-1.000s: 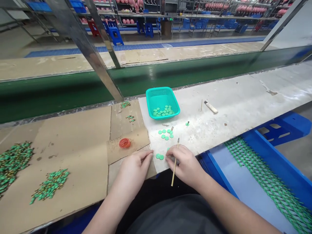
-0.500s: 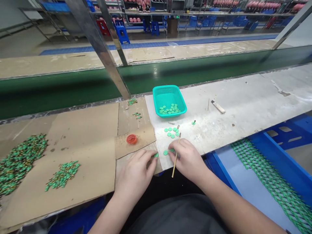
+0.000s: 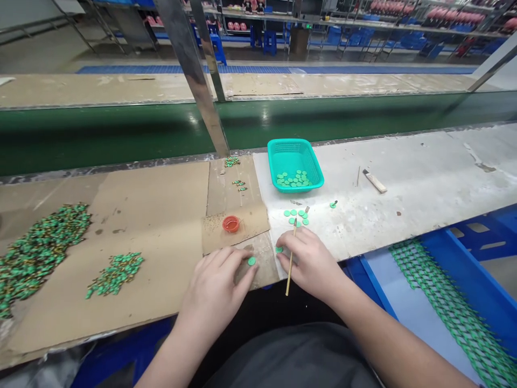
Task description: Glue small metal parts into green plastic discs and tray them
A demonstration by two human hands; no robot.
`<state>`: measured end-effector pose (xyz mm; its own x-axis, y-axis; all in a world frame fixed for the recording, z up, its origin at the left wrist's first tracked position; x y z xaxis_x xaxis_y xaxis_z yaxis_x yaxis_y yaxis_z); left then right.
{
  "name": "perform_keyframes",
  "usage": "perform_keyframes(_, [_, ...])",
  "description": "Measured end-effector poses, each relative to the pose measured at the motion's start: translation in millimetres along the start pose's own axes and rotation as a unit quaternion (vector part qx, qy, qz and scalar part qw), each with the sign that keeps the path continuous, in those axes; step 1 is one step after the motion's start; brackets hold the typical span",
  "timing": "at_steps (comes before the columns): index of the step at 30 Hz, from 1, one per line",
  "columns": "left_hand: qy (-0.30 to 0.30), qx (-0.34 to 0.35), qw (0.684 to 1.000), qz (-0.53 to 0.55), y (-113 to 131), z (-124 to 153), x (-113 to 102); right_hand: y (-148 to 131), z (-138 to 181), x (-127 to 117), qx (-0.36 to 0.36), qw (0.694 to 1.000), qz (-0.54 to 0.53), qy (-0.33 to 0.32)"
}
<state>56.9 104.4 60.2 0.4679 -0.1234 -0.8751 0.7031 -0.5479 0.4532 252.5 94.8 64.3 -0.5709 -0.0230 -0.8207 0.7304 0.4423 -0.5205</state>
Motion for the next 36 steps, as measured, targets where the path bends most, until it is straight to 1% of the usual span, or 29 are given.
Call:
perform_keyframes(4, [0.015,0.009,1.0,-0.004,-1,2,1,-1,-6,4,-0.009,1.0,0.014,-0.009])
perform_keyframes(8, [0.021,0.014,1.0,-0.001,-5,4,-2,-5,-10,12,0.012,0.999,0.029,0.009])
perform_keyframes(13, [0.036,0.003,0.999,0.003,-8,10,-1,-13,-13,16,0.005,1.0,0.013,0.009])
perform_keyframes(22, [0.07,-0.007,0.997,0.026,-1,10,4,-8,-6,11,0.033,0.999,0.028,0.003])
perform_keyframes(24, [0.071,-0.01,0.997,0.033,1,16,1,-12,-3,8,0.027,0.999,0.019,0.005])
perform_keyframes(27, [0.068,-0.03,0.997,0.033,-3,34,-12,-18,4,-5,0.02,0.999,-0.022,0.026])
perform_keyframes(29, [0.069,-0.067,0.995,0.021,-17,49,-25,-10,11,-15,0.057,0.995,-0.064,0.045])
perform_keyframes(31, [0.082,-0.128,0.988,-0.002,-48,67,-45,5,21,-22,0.103,0.988,-0.096,0.063])
perform_keyframes(33, [0.105,-0.207,0.972,-0.031,-92,85,-75,16,26,-16,0.115,0.986,-0.117,0.029])
perform_keyframes(34, [0.12,-0.25,0.96,-0.046,-117,94,-92,22,29,-14,0.126,0.985,-0.114,0.023])
perform_keyframes(36, [0.134,-0.328,0.932,-0.071,-167,106,-127,39,37,-14,0.182,0.978,-0.094,0.044])
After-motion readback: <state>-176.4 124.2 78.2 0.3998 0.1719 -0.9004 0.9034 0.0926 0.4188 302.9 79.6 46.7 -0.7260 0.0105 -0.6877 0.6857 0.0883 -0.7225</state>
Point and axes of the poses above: each hand's wrist, its own z-axis away from the middle knuckle, its own x-axis out of the palm, y = z × x, the point moved 10 cm from there along -z, towards the middle knuckle, and after that the axes turned 10 degrees about -y, right-handed, at the moved point
